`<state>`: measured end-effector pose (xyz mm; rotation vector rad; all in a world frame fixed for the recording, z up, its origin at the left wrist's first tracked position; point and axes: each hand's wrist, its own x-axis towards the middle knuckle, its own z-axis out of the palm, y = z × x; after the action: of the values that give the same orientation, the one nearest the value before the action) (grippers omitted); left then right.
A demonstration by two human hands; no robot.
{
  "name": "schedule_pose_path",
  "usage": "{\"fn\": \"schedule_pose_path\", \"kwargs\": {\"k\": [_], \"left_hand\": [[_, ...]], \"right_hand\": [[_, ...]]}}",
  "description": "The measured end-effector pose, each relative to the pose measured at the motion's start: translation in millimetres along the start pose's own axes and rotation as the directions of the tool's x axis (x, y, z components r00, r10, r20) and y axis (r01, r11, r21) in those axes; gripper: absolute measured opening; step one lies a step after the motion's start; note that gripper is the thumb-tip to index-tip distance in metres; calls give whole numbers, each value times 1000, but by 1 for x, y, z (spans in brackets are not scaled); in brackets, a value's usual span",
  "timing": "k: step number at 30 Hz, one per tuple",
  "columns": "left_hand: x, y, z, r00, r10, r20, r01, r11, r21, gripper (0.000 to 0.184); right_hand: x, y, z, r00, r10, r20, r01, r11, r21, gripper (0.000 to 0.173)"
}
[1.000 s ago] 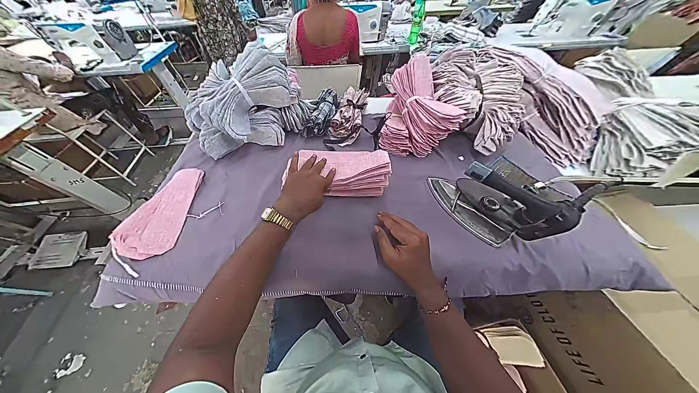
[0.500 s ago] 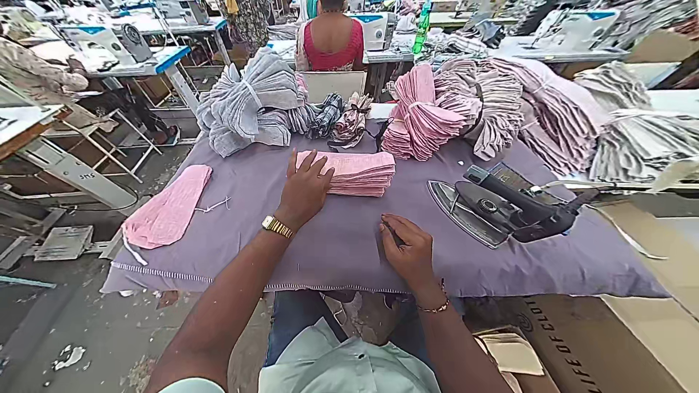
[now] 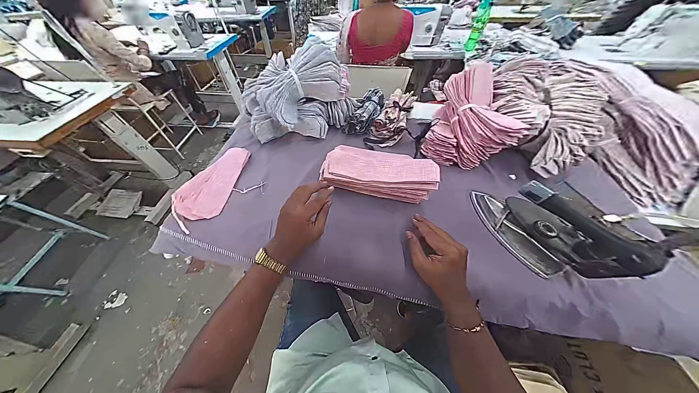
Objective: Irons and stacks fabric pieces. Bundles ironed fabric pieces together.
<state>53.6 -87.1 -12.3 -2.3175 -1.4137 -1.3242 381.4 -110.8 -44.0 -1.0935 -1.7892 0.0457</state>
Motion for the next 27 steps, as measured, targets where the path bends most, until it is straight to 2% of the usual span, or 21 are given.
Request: {"fn": "schedule_pose_path", "kwargs": {"k": [2,5,8,10,12,13,15,17,19,23,25,27], "left_hand": [[8,6,9,999,43,10,-43,999,-17,25],[21,-4,12,997,10,-73,-10,1000,3,19],[34,-40,-7,974,-152,-170,169,981,94,21],[36,-75,-30,939,-303,-160,327,933,149,25],[33,-100,-45,909,-384,-161,407,901,150,26],[32,-104,-47,914,-360,-189,389,909,149,26],[29,-90,-42,953,-213,-216,250,955,159,25],[27,-56,-29,988,-51,-144,71,988,138,28],[31,-18,-6,997,76,3,-76,993,93,30],[62,24,55,910,280,304,-321,943,91,40],[81,25,79,859,275,432,-373,914,160,44],[96,22,94,825,225,518,-367,910,191,44]], "right_hand": [[0,-1,-1,1000,1,-3,-1,1000,-17,26],[-1,-1,-3,1000,-3,-30,3,1000,15,24],[-1,1,-6,998,4,-60,0,998,62,22],[-2,1,-4,998,1,-56,2,998,61,22],[-4,0,-3,999,0,-47,2,999,33,22],[-4,0,-2,999,-7,-49,8,1000,13,21],[-3,-1,2,998,-23,-53,22,999,-24,21],[-2,-4,4,999,-27,-42,25,999,-48,21],[-2,-5,4,999,-23,-28,22,998,-59,21],[-1,-5,0,999,-6,-39,5,999,-39,19],[-2,-4,-2,999,7,-46,-8,1000,-26,19],[-2,-2,-3,998,21,-56,-22,1000,-17,18]]}}
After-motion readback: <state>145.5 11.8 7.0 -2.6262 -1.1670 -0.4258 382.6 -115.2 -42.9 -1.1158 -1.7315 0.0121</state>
